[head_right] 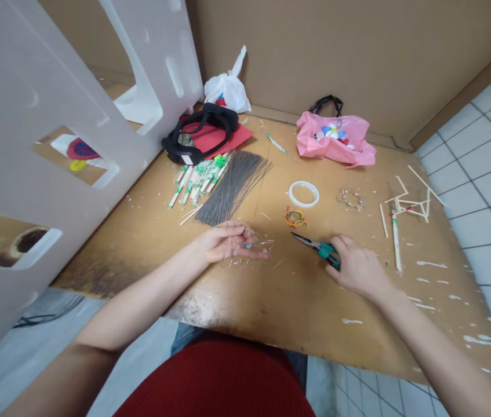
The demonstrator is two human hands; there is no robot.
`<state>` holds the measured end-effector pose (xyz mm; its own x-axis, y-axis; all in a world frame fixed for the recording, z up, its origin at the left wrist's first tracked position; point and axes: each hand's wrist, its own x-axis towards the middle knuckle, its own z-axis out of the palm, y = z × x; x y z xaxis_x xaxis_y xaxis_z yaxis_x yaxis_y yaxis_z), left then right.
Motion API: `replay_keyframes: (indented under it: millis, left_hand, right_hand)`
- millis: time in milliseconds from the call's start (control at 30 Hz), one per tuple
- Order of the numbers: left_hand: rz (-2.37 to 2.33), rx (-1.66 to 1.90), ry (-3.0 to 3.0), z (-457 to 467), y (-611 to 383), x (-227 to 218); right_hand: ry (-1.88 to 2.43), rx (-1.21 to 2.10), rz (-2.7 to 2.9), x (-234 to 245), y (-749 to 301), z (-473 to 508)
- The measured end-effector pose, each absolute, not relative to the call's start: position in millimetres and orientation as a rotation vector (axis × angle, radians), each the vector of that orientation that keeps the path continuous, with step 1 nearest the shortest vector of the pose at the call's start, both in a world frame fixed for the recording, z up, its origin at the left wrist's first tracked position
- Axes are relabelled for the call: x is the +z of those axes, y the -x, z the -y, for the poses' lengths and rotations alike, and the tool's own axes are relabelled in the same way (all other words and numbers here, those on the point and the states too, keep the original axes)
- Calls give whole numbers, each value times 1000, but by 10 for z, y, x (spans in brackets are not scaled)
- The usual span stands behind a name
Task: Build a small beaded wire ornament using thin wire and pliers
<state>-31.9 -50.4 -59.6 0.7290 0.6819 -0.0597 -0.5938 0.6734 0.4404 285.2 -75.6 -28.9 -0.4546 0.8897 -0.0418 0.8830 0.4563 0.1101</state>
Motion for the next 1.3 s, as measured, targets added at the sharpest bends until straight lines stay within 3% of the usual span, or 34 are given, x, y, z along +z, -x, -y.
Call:
replay_keyframes:
  millis: [300,667,1300]
  left_hand:
    - [-337,659,-447,496,300,-607]
    - [-370,654,-532,498,297,-594]
    - [-479,706,-638,498,291,-613]
  right_hand:
    - [-1249,182,-2854,259,-2434,734]
    - [-1162,259,-2828,314,-2328,680]
    - [-1201,56,-2846,266,-2347,789]
